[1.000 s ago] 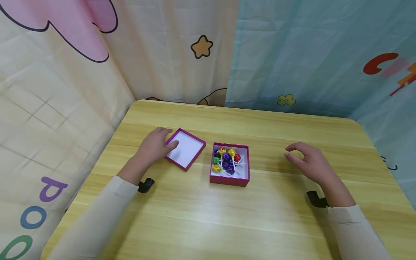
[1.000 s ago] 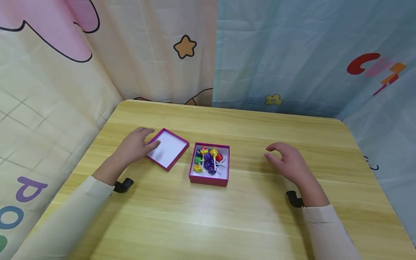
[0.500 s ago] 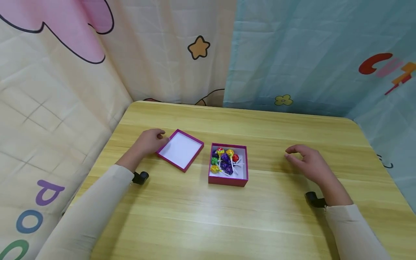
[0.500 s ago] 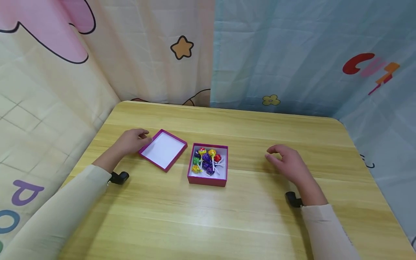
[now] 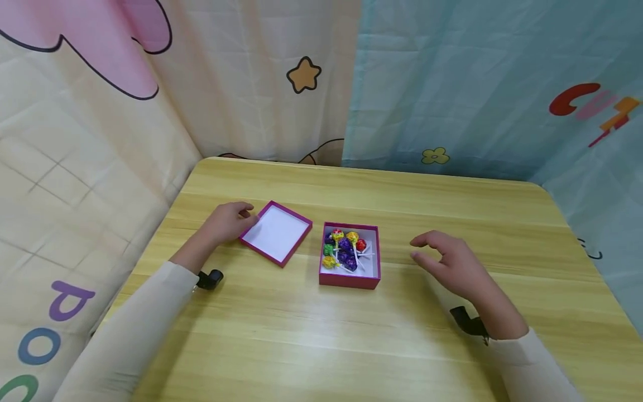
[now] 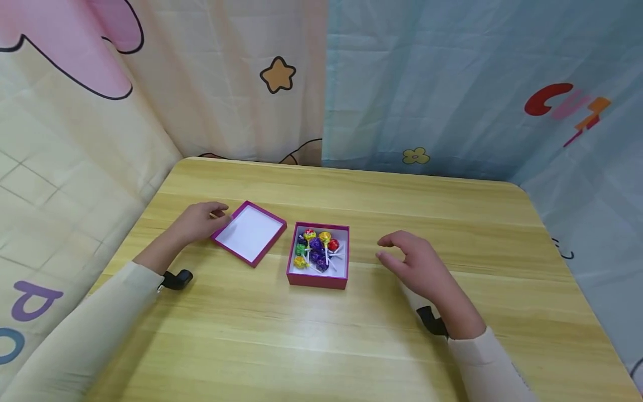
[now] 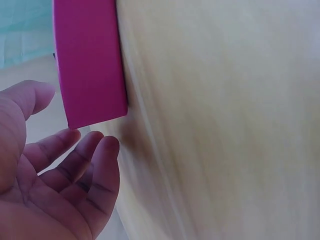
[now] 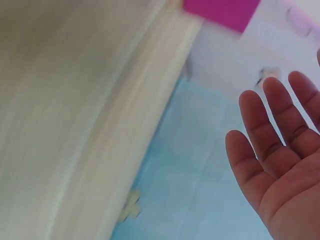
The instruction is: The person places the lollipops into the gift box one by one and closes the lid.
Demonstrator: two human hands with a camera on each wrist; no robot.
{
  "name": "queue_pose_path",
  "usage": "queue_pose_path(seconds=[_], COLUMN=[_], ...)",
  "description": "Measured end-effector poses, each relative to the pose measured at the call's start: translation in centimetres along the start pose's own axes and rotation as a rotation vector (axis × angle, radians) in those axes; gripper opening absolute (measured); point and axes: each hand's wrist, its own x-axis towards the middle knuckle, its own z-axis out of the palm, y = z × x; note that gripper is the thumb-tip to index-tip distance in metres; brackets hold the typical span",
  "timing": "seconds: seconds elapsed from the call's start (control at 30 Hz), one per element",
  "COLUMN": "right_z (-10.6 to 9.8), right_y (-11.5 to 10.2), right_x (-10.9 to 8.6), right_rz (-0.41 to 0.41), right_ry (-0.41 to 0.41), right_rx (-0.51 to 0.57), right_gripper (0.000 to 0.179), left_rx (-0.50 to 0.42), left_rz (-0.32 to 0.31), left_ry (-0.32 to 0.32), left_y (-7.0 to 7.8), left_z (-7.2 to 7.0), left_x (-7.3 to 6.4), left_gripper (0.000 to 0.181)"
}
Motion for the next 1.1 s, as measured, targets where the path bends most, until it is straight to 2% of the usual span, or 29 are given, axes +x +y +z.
queue_pose_path(seconds=[0.13,0.3,0.47,0.6,0.7,0.8,0.93,1.1], right_z=[1.2,3.9,7.3,10.2,12.4,14.5,16.7,18.1], right_y=[-3.8,-8.9,-13.3,-15.9,-17.4,-18.4,-19.2,-19.6], right_x=[0.4,1.3,2.3,2.9,3.6,4.5,5.9,7.6], right_rz=[-0.054,-0.1,-0.062,-0.011,0.066,0.151,0.265,0.382], right_ry=[-0.045,-0.157,-0.318,-0.372,-0.361,-0.308,-0.201,-0.045], right_rx=[0.052,0.225,0.412,0.478,0.508,0.525,0.583,0.648], right_gripper=[0.02,0.025,0.039,0.059,0.074,0.083,0.09,0.087], left_rx=[0.012,0.007,-0.013,-0.018,-0.028,-0.033,-0.044,-0.069], left_rz=[0.019,0.022,0.011,0.004,-0.004,-0.005,-0.009,0.002], left_ry=[-0.011,-0.022,-0.032,-0.039,-0.046,-0.06,-0.077,-0.084], left_y=[0.0,0.1,0.0,0.0,0.0,0.1,0.3,0.5], left_z=[-0.1,-0.2,-0.3,-0.3,-0.4,-0.3,-0.2,0.2], left_x=[-0.1,-0.3,-0.5,-0.8,-1.0,-1.1,-1.3,-1.4], left_gripper=[0.056,0.057,0.058,0.06,0.06,0.061,0.061,0.063])
